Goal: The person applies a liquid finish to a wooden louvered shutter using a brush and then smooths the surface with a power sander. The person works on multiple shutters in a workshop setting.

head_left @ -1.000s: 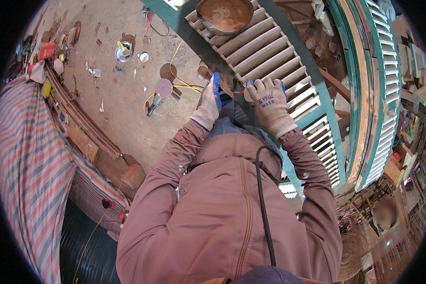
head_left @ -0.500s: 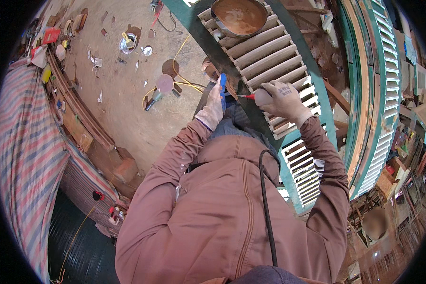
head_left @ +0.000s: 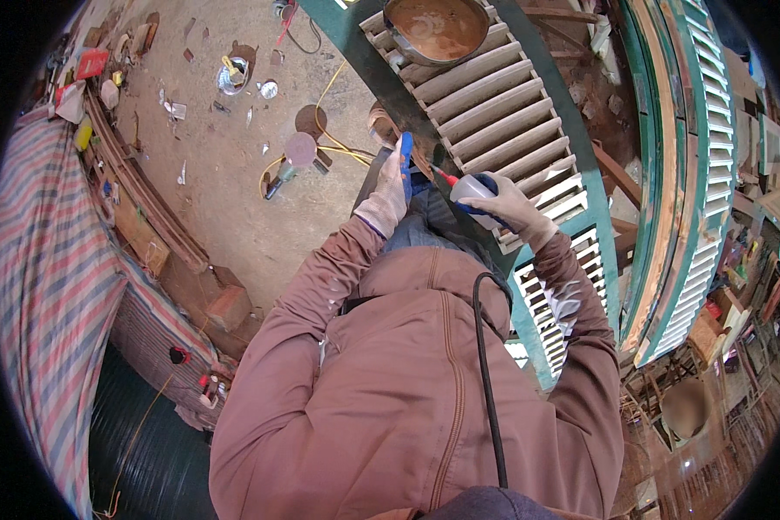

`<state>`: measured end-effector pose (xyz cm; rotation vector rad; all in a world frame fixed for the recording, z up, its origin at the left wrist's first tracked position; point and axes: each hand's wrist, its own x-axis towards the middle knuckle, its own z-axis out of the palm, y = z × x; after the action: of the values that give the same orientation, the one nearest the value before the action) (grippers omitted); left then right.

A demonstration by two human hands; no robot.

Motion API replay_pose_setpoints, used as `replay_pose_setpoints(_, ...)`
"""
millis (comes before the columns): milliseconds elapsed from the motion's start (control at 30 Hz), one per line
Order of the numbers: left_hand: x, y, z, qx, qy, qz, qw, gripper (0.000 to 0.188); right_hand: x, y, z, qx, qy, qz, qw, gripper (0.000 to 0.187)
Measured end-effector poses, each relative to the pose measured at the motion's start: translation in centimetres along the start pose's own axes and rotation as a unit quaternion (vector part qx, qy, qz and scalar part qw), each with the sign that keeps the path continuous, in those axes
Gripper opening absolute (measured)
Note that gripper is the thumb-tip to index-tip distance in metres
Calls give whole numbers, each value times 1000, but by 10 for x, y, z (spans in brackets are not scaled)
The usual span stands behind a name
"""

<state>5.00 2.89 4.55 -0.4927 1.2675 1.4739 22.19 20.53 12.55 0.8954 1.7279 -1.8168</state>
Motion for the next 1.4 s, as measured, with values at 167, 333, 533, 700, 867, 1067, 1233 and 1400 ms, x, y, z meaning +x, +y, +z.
replay_pose_setpoints(167, 7, -1, -7, -19, 19, -29, 999, 59, -3, 2, 12, -147, 96, -54, 983, 79)
replay_pose_setpoints(333, -9, 9, 9, -24, -6, -8, 1000, 58, -12, -4, 20, -230, 158, -34, 960, 77)
replay_pose_setpoints(533, -14, 12, 9, -36, -26, -6, 999, 54, -26, -21, 20, -231, 149, -14, 961, 76)
replay_pose_setpoints(700, -14, 13, 10, -28, -8, -21, 999, 52, -31, -18, 19, -250, 145, 9, 957, 77)
replay_pose_setpoints(867, -19, 16, 13, -43, -16, -22, 999, 53, -34, -16, 20, -283, 150, 14, 947, 78)
replay_pose_setpoints(1067, -25, 20, 20, -60, -11, -20, 998, 51, -38, -36, 17, -201, 142, -4, 969, 84)
replay_pose_setpoints(1233, -8, 9, 5, -43, -28, 7, 999, 48, -33, -34, 17, -279, 163, -30, 946, 83)
replay_pose_setpoints(1400, -30, 20, 21, -72, -32, -11, 997, 45, -31, -36, 18, -333, 193, -27, 922, 63)
